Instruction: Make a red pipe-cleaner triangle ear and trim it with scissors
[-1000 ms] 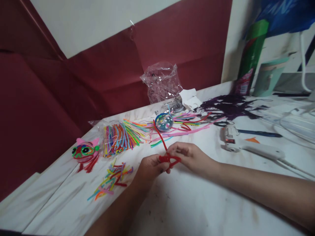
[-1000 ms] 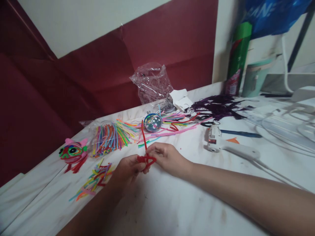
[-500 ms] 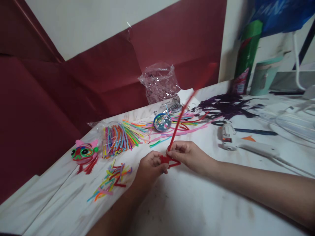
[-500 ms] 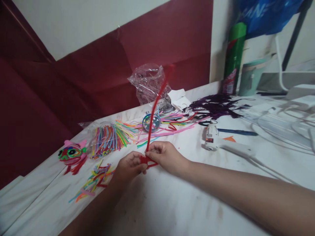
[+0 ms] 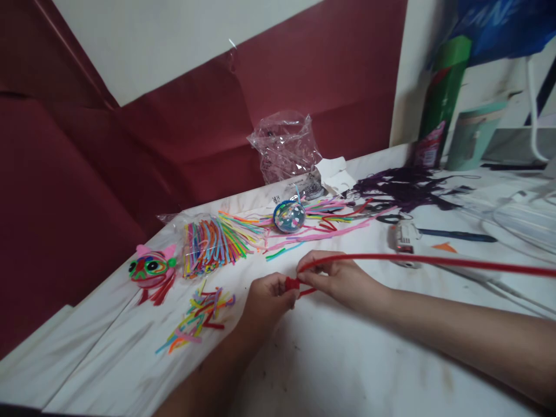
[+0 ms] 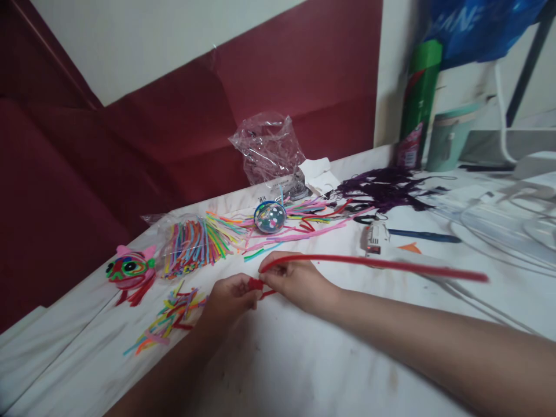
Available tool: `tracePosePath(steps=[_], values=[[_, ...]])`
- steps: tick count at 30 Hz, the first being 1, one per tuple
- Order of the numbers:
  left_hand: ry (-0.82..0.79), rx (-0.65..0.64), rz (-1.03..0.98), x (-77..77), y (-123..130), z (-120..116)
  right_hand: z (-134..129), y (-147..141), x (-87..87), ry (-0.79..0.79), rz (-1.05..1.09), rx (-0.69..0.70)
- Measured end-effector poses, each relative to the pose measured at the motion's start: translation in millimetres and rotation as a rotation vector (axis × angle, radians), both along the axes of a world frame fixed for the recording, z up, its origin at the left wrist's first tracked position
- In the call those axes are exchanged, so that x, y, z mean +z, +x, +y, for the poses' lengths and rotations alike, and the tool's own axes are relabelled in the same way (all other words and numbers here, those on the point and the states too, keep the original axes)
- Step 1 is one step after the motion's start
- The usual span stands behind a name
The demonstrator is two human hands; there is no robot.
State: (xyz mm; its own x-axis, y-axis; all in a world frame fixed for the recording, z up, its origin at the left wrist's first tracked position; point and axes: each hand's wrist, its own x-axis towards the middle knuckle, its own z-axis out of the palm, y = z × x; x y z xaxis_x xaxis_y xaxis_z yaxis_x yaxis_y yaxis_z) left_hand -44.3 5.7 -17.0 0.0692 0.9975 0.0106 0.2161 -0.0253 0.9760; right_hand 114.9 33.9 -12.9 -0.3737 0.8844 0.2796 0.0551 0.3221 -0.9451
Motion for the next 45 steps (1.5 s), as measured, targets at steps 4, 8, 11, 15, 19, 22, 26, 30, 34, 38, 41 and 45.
tracePosePath(steps=[4,8,11,15,19,22,26,30,34,38,41,45], values=[[0.025,-0.029,0.019,-4.0,0,-1,2,-1,-4.6,-0.009,-0.003,0.038],[0.071,-0.089,0.057,-3.7,-2,-3,0,-1,-5.9,-0.021,-0.013,0.071],[0.133,-0.085,0.125,-1.7,-3,-4,-2,0,-3.6,-0.013,-0.012,0.087],[0.148,-0.059,0.124,-1.8,-5,-3,-3,1,-0.5,0.026,-0.031,0.065],[0.13,-0.041,0.062,-2.6,-5,-2,-6,1,2.5,0.109,-0.052,0.031],[0.121,-0.024,0.043,0.9,-4,-4,-9,2,4.1,0.242,-0.089,-0.018],[0.118,0.05,-0.032,5.3,-3,-5,-11,4,2.3,0.584,-0.103,-0.043],[0.152,0.092,-0.147,0.2,-4,-3,-8,9,-2.4,0.835,-0.181,-0.011],[0.135,0.08,-0.24,-6.2,-3,-2,-8,11,-3.6,1.039,-0.317,-0.021],[0.126,0.06,-0.294,-7.9,0,-2,-10,10,-1.8,1.307,-0.459,-0.066],[0.075,0.039,-0.303,-8.5,1,-1,-10,9,-2.9,1.378,-0.546,-0.057],[0.014,0.081,-0.33,-6.6,1,2,-11,7,-6.5,1.354,-0.523,-0.037]])
